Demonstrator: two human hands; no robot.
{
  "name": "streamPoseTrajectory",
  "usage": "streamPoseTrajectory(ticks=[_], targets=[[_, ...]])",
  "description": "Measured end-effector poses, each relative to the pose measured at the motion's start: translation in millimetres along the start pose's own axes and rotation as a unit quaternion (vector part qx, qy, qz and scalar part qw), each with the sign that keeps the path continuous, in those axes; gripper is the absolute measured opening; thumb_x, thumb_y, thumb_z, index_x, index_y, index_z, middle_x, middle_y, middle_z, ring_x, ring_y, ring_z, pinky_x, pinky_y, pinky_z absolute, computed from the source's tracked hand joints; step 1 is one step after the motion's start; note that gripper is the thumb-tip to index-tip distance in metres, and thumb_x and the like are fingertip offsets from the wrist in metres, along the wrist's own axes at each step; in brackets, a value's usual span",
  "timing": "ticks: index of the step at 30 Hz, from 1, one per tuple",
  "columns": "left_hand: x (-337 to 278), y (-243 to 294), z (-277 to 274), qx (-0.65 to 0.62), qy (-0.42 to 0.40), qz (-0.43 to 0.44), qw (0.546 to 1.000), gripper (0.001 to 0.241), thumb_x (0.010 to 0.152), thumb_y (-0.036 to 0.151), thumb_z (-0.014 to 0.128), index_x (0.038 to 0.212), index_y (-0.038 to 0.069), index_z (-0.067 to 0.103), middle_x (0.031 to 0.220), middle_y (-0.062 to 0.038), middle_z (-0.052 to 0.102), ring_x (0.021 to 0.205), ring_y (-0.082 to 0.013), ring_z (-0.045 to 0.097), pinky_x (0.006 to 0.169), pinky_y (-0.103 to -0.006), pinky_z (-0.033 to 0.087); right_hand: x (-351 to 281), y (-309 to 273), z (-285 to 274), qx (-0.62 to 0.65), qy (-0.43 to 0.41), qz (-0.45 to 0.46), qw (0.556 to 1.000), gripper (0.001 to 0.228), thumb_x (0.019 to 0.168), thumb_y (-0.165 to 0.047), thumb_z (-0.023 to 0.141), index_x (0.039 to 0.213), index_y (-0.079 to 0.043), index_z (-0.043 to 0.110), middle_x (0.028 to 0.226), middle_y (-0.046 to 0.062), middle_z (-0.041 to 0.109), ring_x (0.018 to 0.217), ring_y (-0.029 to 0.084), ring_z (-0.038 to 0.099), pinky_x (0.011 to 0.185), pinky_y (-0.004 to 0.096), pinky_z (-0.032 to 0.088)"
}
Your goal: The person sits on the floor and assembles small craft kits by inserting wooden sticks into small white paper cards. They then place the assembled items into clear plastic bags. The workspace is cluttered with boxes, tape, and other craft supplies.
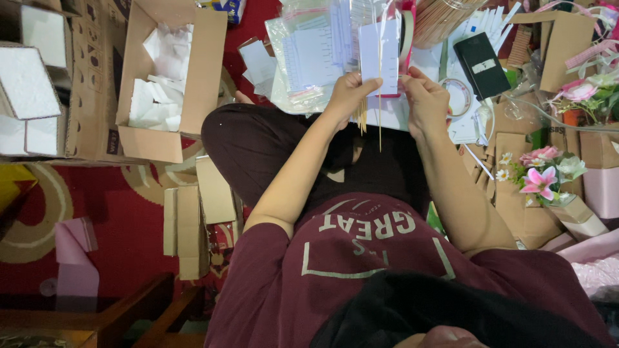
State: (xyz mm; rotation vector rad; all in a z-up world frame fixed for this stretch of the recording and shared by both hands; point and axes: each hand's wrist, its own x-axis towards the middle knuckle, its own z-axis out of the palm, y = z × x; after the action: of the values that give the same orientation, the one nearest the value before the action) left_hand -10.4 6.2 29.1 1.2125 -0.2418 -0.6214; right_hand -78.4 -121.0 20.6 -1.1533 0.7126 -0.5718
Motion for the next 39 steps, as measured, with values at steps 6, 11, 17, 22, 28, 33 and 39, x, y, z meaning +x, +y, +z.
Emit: streamPoseTrajectory(ticks=[6,11,17,22,28,33,39], targets=[[-1,3,1,0.014,0.007,0.007,1.000,0.015,0.078,0.016,0.070,0.077,0.002,0.066,0.065,-0.006,0.062,0.062,-0.0112,0.058,0.061,-0.0236,0.048,6,9,-8,-0.032,-0.001,0.019,0.999,0.015,0.070,-0.009,0.077,0.078,-0.001,0.068,0.092,0.007,0.063,0.078,0.013,0.066,0.073,0.027,0.056],[-6,10,2,0.014,-0.001,0.013,1.000,0.012,0.079,0.016,0.070,0.078,0.004,0.067,0.066,-0.005,0.063,0.064,-0.0112,0.059,0.064,-0.0238,0.047,13,13,-16,-0.061,-0.013,0.012,0.998,0.020,0.071,-0.012,0.078,0.086,-0.003,0.070,0.086,0.004,0.066,0.074,0.009,0.066,0.069,0.022,0.057],[-3,2,-1,-0.005,-0.005,0.022,1.000,0.013,0.078,0.014,0.069,0.078,0.002,0.066,0.068,-0.004,0.062,0.067,-0.0101,0.058,0.066,-0.0237,0.047,5,0,-13,-0.172,-0.046,-0.040,0.983,0.013,0.074,-0.017,0.074,0.078,-0.005,0.070,0.105,0.008,0.062,0.082,0.008,0.058,0.071,0.017,0.051],[10,-13,-5,0.029,-0.001,0.024,0.999,0.014,0.080,0.015,0.068,0.082,0.001,0.067,0.071,-0.011,0.065,0.069,-0.0165,0.062,0.064,-0.0255,0.051,30,9,-39,-0.402,-0.114,-0.132,0.899,0.006,0.073,-0.026,0.072,0.074,-0.020,0.072,0.106,-0.003,0.066,0.087,0.014,0.065,0.070,0.024,0.050],[-9,15,-4,0.048,0.049,0.036,0.997,0.016,0.079,0.014,0.070,0.088,0.001,0.069,0.077,-0.010,0.068,0.075,-0.0138,0.063,0.063,-0.0276,0.054,16,-48,-50,-0.352,-0.169,-0.357,0.848,0.007,0.079,-0.001,0.072,0.085,-0.001,0.070,0.111,0.021,0.064,0.094,0.038,0.062,0.079,0.041,0.049],[-22,25,-3,0.051,0.048,0.033,0.997,0.014,0.077,0.022,0.066,0.082,0.009,0.069,0.073,0.000,0.063,0.070,-0.0091,0.061,0.063,-0.0245,0.058,-24,-79,-11,-0.137,-0.221,-0.282,0.923,0.005,0.091,-0.018,0.064,0.094,-0.014,0.065,0.129,0.009,0.052,0.125,0.022,0.046,0.110,0.043,0.035],[-40,43,6,0.058,0.036,0.078,0.995,0.012,0.079,0.020,0.065,0.081,0.009,0.068,0.068,0.001,0.061,0.066,-0.0089,0.061,0.059,-0.0231,0.058,-33,-70,25,-0.001,-0.284,-0.284,0.916,0.021,0.091,-0.024,0.061,0.101,-0.006,0.066,0.149,0.014,0.029,0.142,0.028,0.028,0.119,0.045,0.027]])
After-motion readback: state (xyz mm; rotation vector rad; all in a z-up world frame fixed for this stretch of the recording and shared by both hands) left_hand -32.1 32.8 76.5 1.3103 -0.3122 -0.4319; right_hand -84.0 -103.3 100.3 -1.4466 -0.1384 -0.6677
